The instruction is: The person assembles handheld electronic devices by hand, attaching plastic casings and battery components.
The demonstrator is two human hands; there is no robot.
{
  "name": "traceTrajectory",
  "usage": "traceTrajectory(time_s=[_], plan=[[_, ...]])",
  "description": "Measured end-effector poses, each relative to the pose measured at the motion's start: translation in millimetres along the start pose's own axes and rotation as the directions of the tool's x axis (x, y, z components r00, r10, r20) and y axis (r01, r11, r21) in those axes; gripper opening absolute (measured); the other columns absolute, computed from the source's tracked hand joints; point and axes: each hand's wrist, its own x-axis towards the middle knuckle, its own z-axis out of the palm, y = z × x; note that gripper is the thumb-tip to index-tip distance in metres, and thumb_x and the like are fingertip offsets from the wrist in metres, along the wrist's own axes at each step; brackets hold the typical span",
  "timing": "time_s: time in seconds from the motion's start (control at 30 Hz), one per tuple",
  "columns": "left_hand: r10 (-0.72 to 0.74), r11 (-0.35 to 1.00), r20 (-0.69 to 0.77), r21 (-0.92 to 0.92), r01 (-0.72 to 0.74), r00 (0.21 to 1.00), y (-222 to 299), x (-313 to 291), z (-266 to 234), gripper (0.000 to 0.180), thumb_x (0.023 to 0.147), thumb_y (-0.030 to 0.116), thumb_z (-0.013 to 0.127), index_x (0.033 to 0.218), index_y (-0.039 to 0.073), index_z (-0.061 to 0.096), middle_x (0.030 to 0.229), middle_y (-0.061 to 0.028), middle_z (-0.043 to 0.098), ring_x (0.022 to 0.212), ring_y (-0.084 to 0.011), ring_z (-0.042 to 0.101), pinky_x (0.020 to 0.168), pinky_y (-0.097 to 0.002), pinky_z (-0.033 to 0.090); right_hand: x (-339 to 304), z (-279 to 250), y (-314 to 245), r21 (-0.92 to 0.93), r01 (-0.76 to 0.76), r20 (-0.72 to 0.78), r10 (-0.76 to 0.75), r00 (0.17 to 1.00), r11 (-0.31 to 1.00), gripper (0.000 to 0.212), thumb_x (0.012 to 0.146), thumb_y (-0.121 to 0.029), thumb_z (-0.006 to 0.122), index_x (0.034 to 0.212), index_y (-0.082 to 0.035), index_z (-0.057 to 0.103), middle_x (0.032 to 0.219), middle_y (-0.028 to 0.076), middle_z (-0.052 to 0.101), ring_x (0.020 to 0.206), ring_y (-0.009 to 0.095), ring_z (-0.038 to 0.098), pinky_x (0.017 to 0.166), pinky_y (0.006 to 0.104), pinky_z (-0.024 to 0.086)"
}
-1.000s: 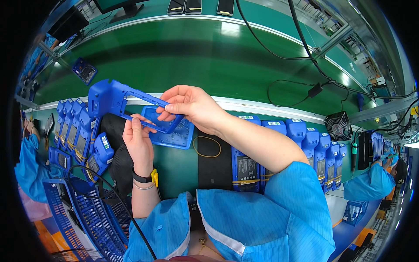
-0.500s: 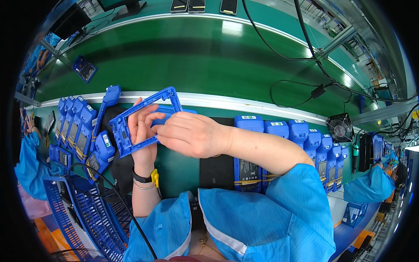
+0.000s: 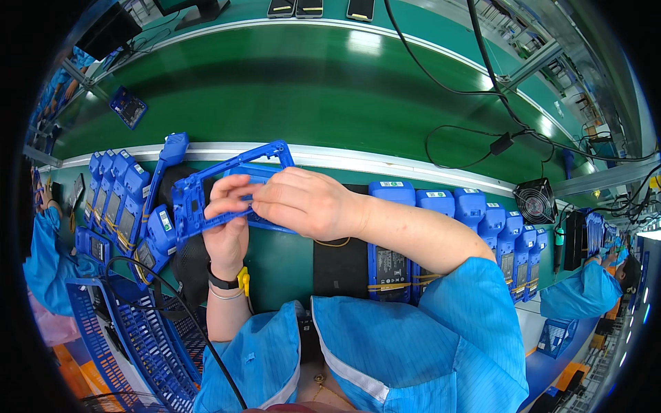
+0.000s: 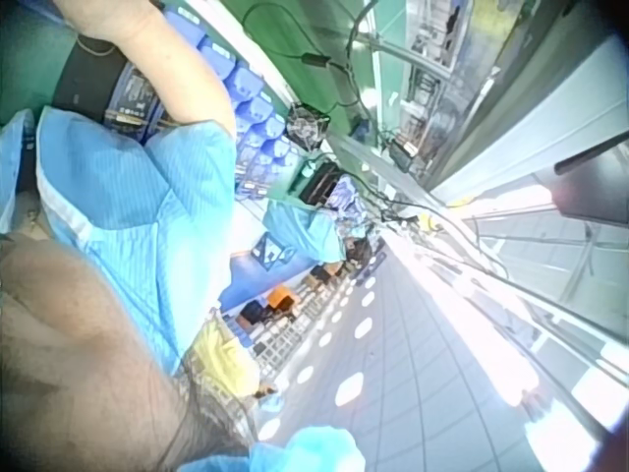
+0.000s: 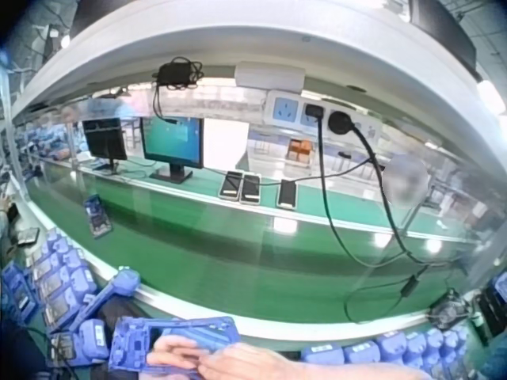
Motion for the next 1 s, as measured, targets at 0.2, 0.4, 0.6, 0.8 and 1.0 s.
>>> traceTrajectory(time_s=[0.2, 0.4, 0.6, 0.8, 1.0], plan=[[-0.172, 0.959, -0.202, -0.257, 0.117, 0.964, -2.5, -6.0, 5.3, 0.017, 0.080, 0.003, 0.066, 0.095, -0.001, 0.059, 0.098, -0.0128, 0.056, 0.084, -0.0193, 0.057, 0.077, -0.0316, 0.050, 3.5, -1.4, 0.1, -0.117, 0.038, 0.028, -0.035, 0.999, 0.992, 0.025, 0.068, -0.007, 0.063, 0.091, 0.003, 0.061, 0.091, 0.012, 0.059, 0.078, 0.025, 0.059, 0.067, 0.0321, 0.049], [-0.110, 0.989, -0.241, -0.123, 0.082, 0.964, 0.1, -5.0, 5.0, 0.020, 0.079, -0.007, 0.063, 0.097, -0.002, 0.059, 0.099, -0.0137, 0.057, 0.089, -0.0175, 0.057, 0.082, -0.0275, 0.047, 2.7, 3.4, 0.8, -0.105, -0.026, 0.033, 0.030, 0.999, 0.994, 0.032, 0.065, -0.001, 0.064, 0.096, 0.005, 0.061, 0.088, 0.013, 0.060, 0.071, 0.024, 0.059, 0.059, 0.0318, 0.047], [-0.131, 0.990, -0.251, -0.082, 0.114, 0.959, -1.1, -4.9, 3.5, 0.021, 0.078, -0.010, 0.062, 0.098, -0.003, 0.058, 0.100, -0.0135, 0.056, 0.091, -0.0167, 0.056, 0.083, -0.0264, 0.046, 2.8, 6.1, 1.2, -0.075, -0.097, 0.036, 0.100, 0.994, 0.992, 0.032, 0.064, 0.000, 0.064, 0.096, 0.004, 0.062, 0.087, 0.013, 0.059, 0.071, 0.025, 0.058, 0.060, 0.0325, 0.046], [-0.166, 0.983, -0.268, -0.125, 0.137, 0.949, -3.9, -2.3, 4.4, 0.018, 0.081, -0.009, 0.059, 0.097, -0.003, 0.057, 0.099, -0.0130, 0.056, 0.090, -0.0182, 0.057, 0.081, -0.0299, 0.050, 3.0, 7.9, 3.7, 0.065, -0.248, 0.059, 0.244, 0.968, 0.967, 0.032, 0.066, 0.007, 0.065, 0.097, 0.001, 0.063, 0.088, 0.012, 0.061, 0.074, 0.026, 0.060, 0.065, 0.0331, 0.049], [-0.060, 0.998, -0.298, -0.027, 0.054, 0.953, -2.7, -0.4, 5.8, 0.012, 0.085, -0.004, 0.056, 0.097, -0.003, 0.057, 0.098, -0.0146, 0.059, 0.090, -0.0201, 0.059, 0.078, -0.0302, 0.051, 11.6, 6.4, -4.9, 0.288, -0.587, 0.133, 0.575, 0.807, 0.757, 0.034, 0.072, 0.007, 0.066, 0.104, -0.001, 0.062, 0.087, 0.011, 0.063, 0.079, 0.022, 0.064, 0.070, 0.0286, 0.051]])
